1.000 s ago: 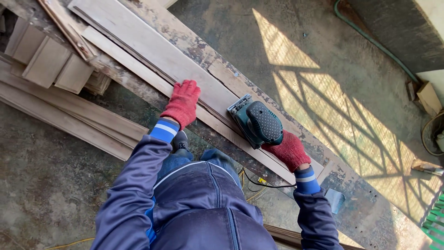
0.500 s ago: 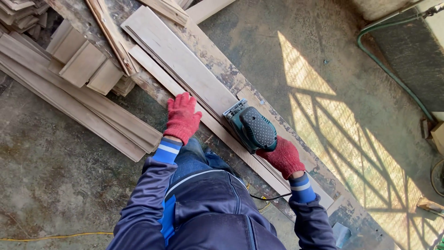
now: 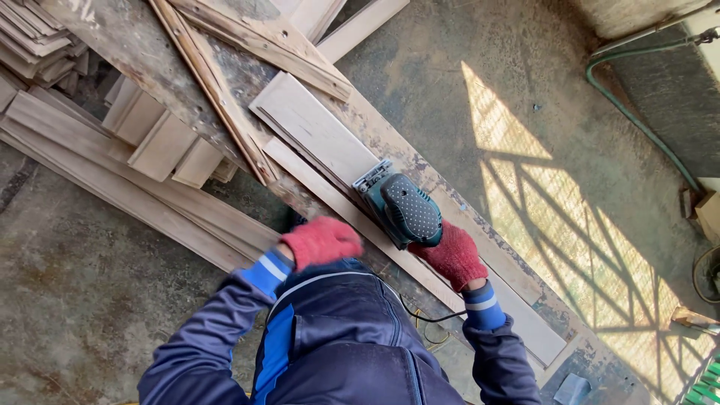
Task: Sanding wooden boards using an orbital sander and manual sandpaper.
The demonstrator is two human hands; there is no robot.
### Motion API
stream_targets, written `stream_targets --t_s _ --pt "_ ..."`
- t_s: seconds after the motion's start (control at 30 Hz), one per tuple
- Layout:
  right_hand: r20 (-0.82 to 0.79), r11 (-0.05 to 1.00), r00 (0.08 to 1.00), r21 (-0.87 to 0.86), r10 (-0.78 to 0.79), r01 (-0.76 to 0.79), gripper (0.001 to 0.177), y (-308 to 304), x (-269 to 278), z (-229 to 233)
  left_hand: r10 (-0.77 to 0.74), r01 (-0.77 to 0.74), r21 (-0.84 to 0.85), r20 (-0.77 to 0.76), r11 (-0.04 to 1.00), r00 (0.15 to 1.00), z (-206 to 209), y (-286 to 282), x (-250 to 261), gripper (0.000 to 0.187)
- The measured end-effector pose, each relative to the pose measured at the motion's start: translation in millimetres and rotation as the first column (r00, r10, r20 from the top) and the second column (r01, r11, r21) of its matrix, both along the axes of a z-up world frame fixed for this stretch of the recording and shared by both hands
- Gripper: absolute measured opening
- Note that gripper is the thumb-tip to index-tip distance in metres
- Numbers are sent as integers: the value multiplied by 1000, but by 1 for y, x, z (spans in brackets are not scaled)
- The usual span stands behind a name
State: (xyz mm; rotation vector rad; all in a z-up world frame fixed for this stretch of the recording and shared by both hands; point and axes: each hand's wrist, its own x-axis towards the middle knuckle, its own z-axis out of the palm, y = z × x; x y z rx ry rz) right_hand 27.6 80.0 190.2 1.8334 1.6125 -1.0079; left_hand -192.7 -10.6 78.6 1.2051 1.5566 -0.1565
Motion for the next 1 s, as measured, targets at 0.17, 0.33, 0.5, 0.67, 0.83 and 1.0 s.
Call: stream_targets --t_s 0.17,0.33,0.5,0.67,0.83,1.0 --pt "70 999 997 -4 37 -37 60 -4 -56 -13 704 -356 -627 694 693 150 13 12 49 63" --pt "82 995 992 7 -98 98 51 2 -111 12 873 -430 -797 486 425 -37 30 16 34 45" --pt "108 998 994 65 -29 22 47 19 -133 -6 820 -522 -709 572 474 -32 17 33 11 40" --pt "-82 974 982 161 173 -158 49 42 -141 -11 844 -468 -798 506 379 -179 -19 62 -2 56" --pt "-104 954 973 241 206 -176 45 74 -141 -66 801 -577 -738 555 351 -224 8 85 -28 46" --pt "-154 949 964 269 214 -168 46 92 -178 -66 783 -642 -691 581 331 -222 16 100 -57 44"
